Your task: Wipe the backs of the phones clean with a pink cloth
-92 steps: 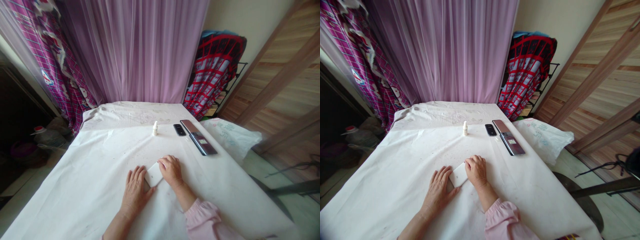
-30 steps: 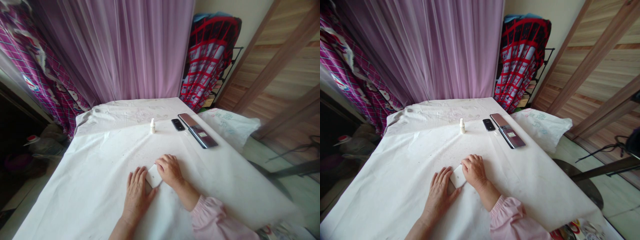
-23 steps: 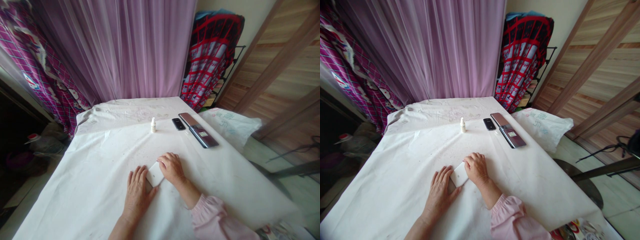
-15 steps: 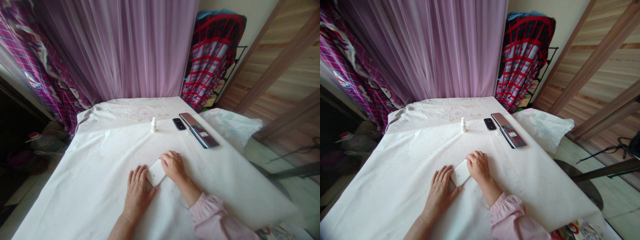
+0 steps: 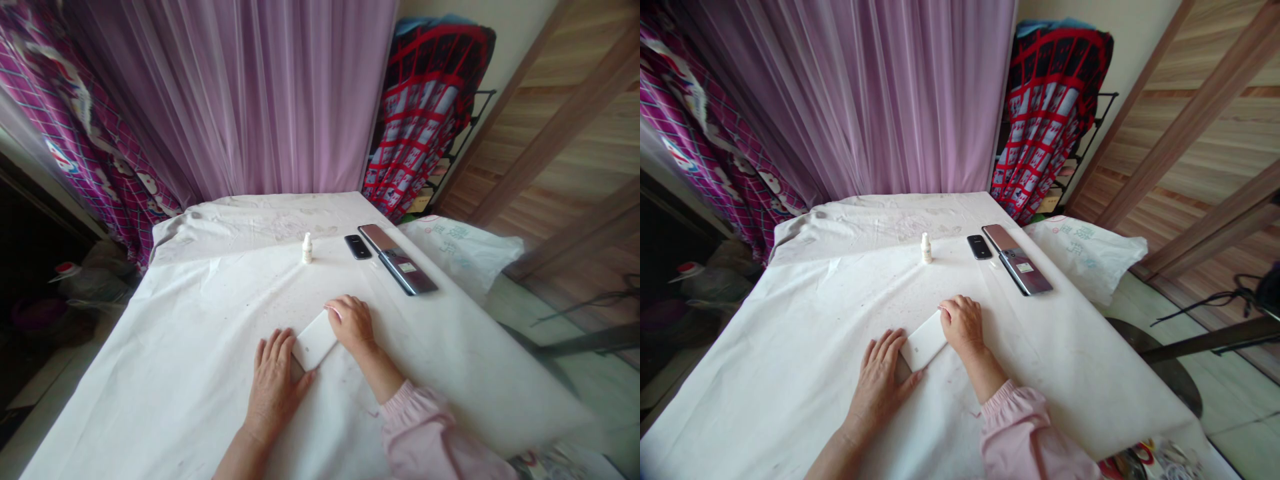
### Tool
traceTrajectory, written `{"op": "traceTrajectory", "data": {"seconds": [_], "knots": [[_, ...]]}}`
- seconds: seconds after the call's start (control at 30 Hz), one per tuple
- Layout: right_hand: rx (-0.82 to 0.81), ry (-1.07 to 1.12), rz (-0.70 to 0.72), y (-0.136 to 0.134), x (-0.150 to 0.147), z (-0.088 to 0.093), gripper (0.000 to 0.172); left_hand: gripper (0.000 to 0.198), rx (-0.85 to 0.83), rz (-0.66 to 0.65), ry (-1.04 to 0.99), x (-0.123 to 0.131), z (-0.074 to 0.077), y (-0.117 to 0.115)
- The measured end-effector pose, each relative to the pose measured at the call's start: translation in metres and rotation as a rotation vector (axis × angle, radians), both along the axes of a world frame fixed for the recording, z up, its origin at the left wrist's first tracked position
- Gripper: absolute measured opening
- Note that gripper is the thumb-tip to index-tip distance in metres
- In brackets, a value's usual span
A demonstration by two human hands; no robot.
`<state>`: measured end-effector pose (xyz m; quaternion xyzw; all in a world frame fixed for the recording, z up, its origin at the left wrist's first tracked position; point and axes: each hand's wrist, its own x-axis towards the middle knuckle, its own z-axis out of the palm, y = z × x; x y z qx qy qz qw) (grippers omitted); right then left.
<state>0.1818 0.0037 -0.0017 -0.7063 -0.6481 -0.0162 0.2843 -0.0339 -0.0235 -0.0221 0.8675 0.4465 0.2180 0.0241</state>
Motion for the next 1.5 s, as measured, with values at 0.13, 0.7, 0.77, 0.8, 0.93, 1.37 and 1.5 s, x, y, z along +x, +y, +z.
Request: {"op": "traceTrajectory", "data": {"seconds": [0.13, 0.7, 0.77, 0.8, 0.93, 1.37, 1.5], "knots": [[0.004, -0.011, 0.006, -0.001, -0.002, 0.001, 0.019, 0.055, 0.003, 0.000, -0.007, 0.000, 0.000, 0.000], [0.017, -0.023, 0.139, -0.011, -0.023, 0.004, 0.017, 0.054, 0.005, 0.001, -0.008, 0.000, 0.001, 0.001], [0.012, -0.021, 0.154, -0.012, -0.027, 0.006, 0.017, 0.054, 0.005, 0.004, -0.004, 0.000, 0.001, 0.001], [0.006, -0.024, 0.163, -0.013, -0.028, 0.007, 0.017, 0.054, 0.009, 0.003, -0.005, 0.000, 0.001, 0.001], [-0.013, -0.046, 0.196, -0.015, -0.033, 0.009, 0.017, 0.054, 0.024, 0.000, -0.017, 0.000, 0.000, 0.000], [-0.028, -0.020, 0.105, -0.006, -0.015, 0.007, 0.020, 0.054, 0.011, 0.001, -0.004, 0.000, 0.000, 0.001], [-0.033, -0.008, 0.068, -0.003, -0.010, 0.007, 0.019, 0.055, 0.007, -0.001, 0.001, 0.001, 0.000, 0.001]]}}
